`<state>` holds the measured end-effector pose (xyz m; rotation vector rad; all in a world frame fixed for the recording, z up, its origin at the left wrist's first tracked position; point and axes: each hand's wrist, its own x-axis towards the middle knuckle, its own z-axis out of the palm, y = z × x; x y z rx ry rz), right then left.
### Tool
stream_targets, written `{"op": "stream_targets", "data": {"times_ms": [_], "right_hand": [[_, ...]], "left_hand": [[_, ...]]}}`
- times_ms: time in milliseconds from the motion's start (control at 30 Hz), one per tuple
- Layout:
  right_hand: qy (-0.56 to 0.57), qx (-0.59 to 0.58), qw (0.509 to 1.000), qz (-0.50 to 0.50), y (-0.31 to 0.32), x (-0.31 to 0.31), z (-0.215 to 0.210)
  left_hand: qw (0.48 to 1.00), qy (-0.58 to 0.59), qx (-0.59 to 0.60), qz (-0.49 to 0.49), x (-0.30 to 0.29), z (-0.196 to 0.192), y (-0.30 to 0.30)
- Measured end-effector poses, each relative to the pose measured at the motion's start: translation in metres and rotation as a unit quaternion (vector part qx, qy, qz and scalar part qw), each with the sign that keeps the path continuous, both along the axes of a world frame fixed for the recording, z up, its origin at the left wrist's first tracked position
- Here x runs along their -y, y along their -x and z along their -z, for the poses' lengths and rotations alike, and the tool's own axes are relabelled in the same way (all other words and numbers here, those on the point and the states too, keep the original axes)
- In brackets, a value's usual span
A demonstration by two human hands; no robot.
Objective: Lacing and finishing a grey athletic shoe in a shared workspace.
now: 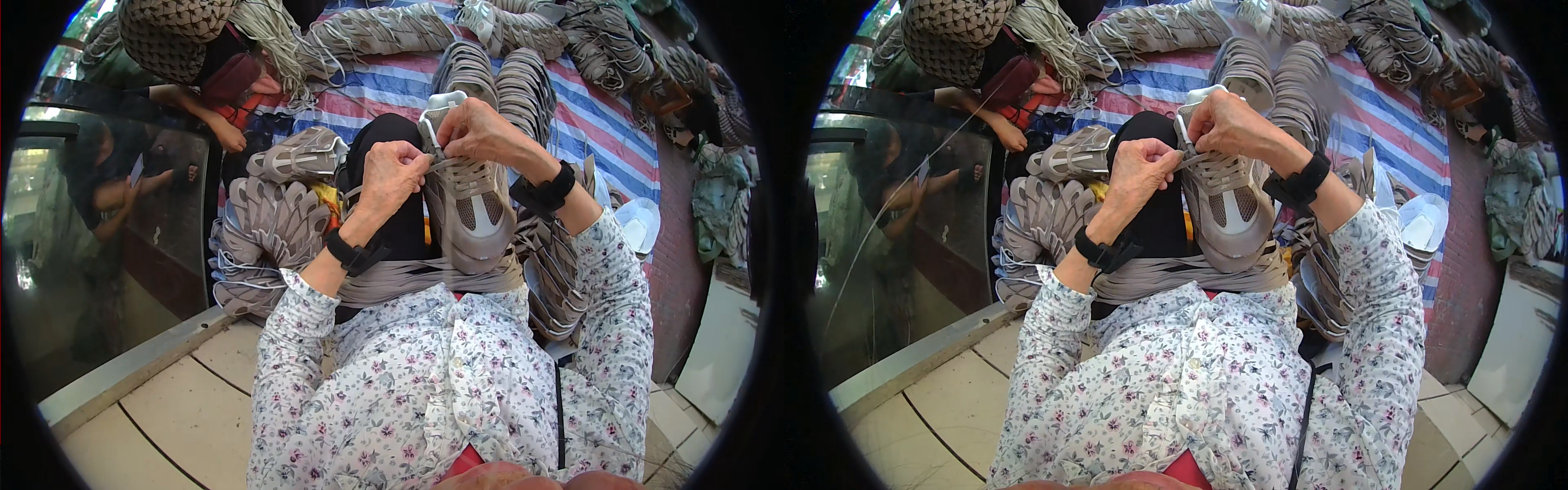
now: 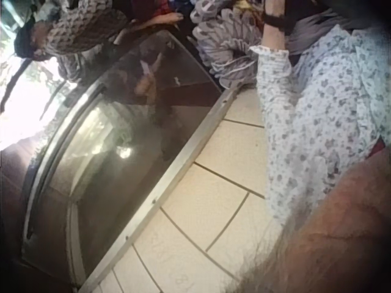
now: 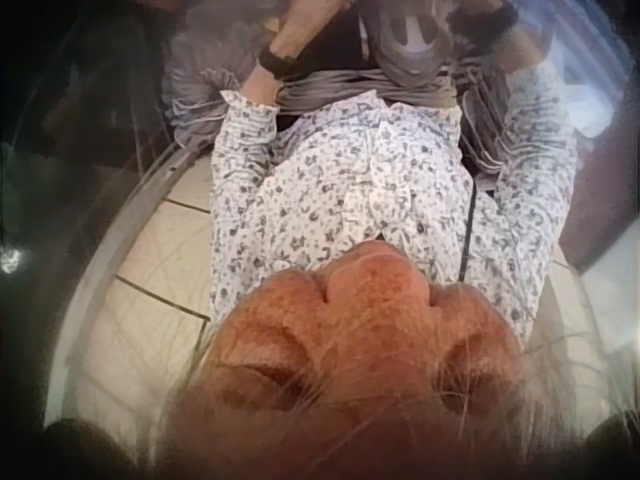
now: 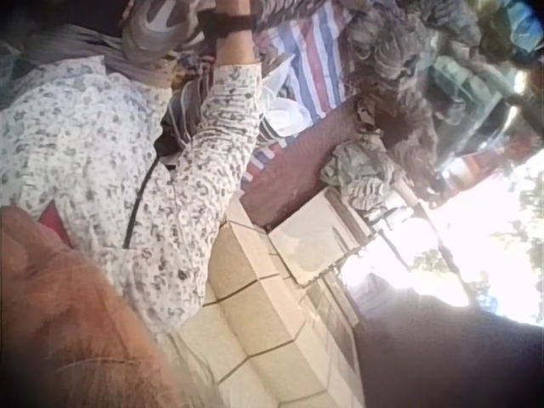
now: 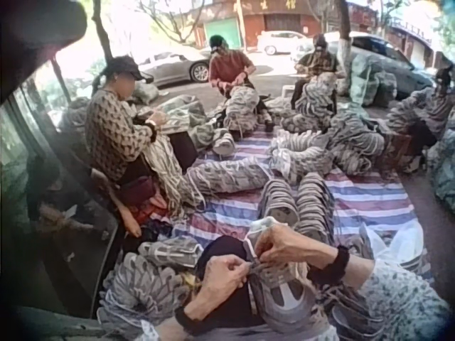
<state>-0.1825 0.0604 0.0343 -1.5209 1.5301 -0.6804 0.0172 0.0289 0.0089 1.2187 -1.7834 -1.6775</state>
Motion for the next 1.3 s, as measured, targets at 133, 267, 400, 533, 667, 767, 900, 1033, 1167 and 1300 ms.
{"op": "stream_targets", "data": {"times_ms": [133,267,400,533,667,767,900,1033,1167,1300], "right_hand": [[-0.008,-0.001,1.0,0.008,0.001,-0.002,0.002],[-0.004,-0.007,1.0,0.007,-0.003,0.0,0.005],[0.042,-0.038,0.998,-0.013,-0.013,-0.003,0.002],[0.073,-0.086,0.993,-0.04,-0.023,0.001,0.003],[0.092,-0.132,0.986,-0.041,-0.026,0.002,0.011],[0.182,-0.179,0.965,-0.06,-0.024,-0.006,0.021],[0.144,-0.359,0.922,-0.022,-0.018,-0.013,-0.01],[0.322,-0.352,0.876,0.075,0.089,-0.004,-0.027],[0.014,0.071,0.987,0.145,0.058,-0.016,-0.039],[-0.009,0.517,0.84,0.166,0.048,-0.027,-0.011]], "left_hand": [[0.998,0.046,0.031,0.009,0.001,0.0,0.006],[0.999,0.044,0.0,0.001,0.002,0.0,0.011],[0.999,0.035,0.012,0.022,0.001,0.004,0.001],[0.999,-0.003,-0.026,0.03,0.004,0.018,-0.01],[0.999,-0.007,-0.013,0.036,0.007,0.012,0.0],[0.999,-0.008,-0.012,0.033,0.007,0.015,0.0],[0.989,0.124,-0.067,-0.037,-0.007,0.007,-0.004],[0.954,0.3,-0.012,0.013,-0.017,-0.012,0.013],[0.939,0.341,0.024,0.028,-0.014,0.0,0.012],[0.969,0.245,-0.016,0.039,-0.008,0.004,0.013]]}}
